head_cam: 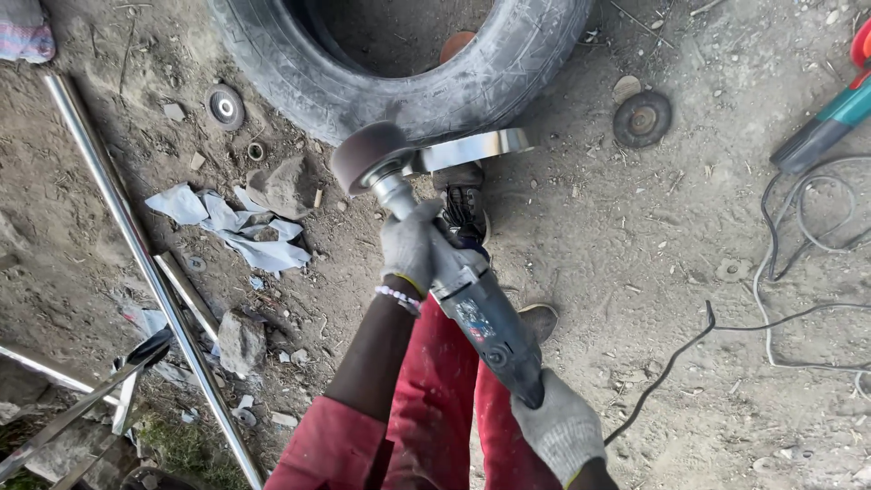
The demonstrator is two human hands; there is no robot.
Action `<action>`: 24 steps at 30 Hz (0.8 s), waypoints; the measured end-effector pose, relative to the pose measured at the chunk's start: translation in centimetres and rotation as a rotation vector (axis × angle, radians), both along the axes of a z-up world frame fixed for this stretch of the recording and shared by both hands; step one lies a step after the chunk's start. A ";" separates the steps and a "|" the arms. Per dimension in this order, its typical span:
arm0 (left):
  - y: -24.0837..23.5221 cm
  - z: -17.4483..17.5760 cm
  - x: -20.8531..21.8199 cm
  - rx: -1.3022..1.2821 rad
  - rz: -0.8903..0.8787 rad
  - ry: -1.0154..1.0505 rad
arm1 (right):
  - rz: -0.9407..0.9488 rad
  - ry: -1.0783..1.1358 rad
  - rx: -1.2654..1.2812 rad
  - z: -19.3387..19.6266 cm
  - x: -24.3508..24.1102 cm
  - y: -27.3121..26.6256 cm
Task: Polishing a circular metal ring using a handheld power grinder
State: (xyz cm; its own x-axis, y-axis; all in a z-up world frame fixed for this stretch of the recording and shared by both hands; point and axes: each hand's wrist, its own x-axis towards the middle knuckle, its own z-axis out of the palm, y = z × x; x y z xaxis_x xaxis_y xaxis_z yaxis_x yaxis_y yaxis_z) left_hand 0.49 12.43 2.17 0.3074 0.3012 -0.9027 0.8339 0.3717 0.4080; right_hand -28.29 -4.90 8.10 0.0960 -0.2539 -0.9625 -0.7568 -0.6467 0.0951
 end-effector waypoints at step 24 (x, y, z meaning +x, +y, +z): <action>8.4 2.3 -11.1 0.013 0.619 0.001 | 1.059 -0.745 -0.155 -13.5 35.4 8.2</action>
State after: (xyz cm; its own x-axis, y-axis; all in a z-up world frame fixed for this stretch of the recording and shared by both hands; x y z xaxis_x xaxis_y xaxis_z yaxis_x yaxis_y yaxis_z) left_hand -10.66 20.85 4.45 0.0714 0.4347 -0.8977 0.4652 0.7816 0.4155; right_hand 7.10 3.28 -5.36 0.8115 0.1702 -0.5590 0.2073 -0.9783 0.0032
